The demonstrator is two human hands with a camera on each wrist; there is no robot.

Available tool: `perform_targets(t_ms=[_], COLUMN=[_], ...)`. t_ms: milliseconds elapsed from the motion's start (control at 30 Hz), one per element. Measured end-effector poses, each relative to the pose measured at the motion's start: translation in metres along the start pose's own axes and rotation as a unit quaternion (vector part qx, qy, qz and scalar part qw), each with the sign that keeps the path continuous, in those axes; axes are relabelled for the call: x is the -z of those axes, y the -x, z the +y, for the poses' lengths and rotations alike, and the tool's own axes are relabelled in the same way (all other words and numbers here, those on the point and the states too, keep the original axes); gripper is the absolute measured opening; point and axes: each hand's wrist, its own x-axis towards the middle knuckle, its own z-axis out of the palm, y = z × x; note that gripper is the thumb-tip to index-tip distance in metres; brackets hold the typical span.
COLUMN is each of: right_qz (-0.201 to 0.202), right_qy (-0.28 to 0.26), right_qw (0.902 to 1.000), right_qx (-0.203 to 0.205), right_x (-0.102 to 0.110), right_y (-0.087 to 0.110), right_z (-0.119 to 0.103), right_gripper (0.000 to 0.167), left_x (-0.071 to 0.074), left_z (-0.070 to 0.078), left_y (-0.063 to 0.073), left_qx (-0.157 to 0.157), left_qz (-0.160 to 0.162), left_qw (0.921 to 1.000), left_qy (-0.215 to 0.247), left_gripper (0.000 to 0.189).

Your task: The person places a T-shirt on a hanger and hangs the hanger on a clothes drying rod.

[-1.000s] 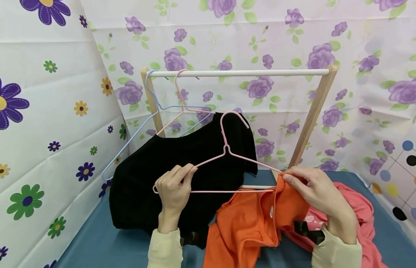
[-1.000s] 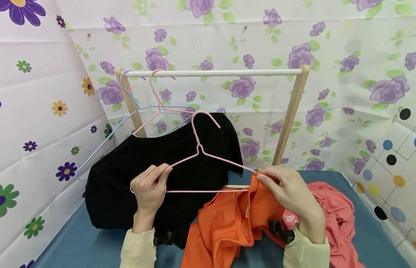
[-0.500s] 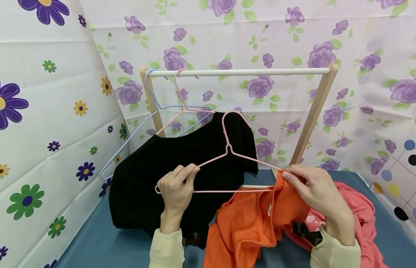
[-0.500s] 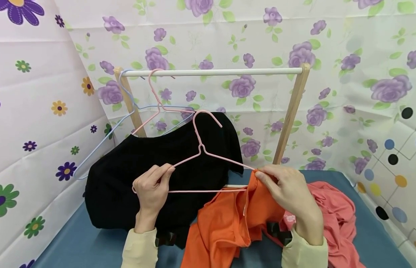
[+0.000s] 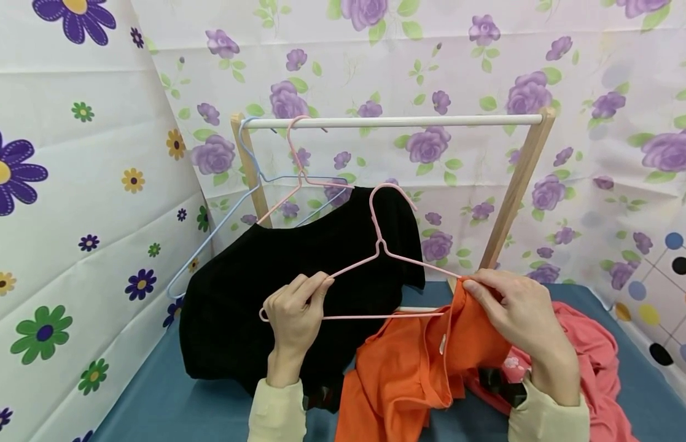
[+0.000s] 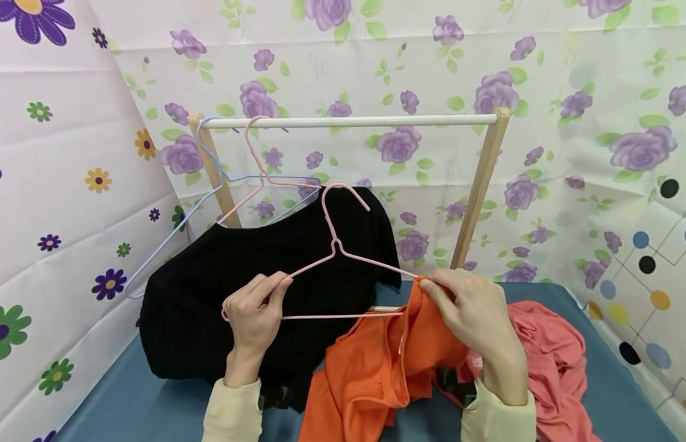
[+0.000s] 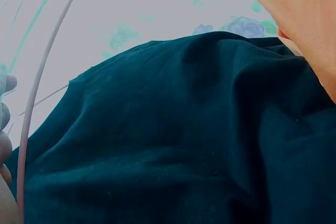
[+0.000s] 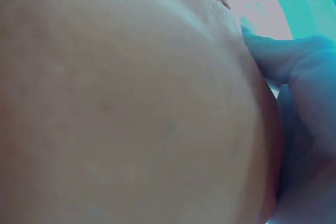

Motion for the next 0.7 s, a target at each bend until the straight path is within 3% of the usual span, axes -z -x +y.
perform_targets(t_ms=[400,700], right_qz=[0.006,0.022], right_qy=[0.054,0.060], right_qw=[0.9985,0.9979], right_qx=[-0.013,-0.010], right_x=[-0.0053,-0.0084], right_y=[-0.0046,-0.0062], right_z=[-0.0056,-0.0078], right_gripper=[0.006,0.005], left_x=[-0.0038,-0.0083], left_z=[0.0058,0.0092], left_y=[0.0002,0.0018], left_qx=[0.003,-0.005], left_qz=[-0.007,-0.012], left_qw=[1.0000,0.9999], left_qy=[0.001,0.004], left_gripper=[0.015,0.017])
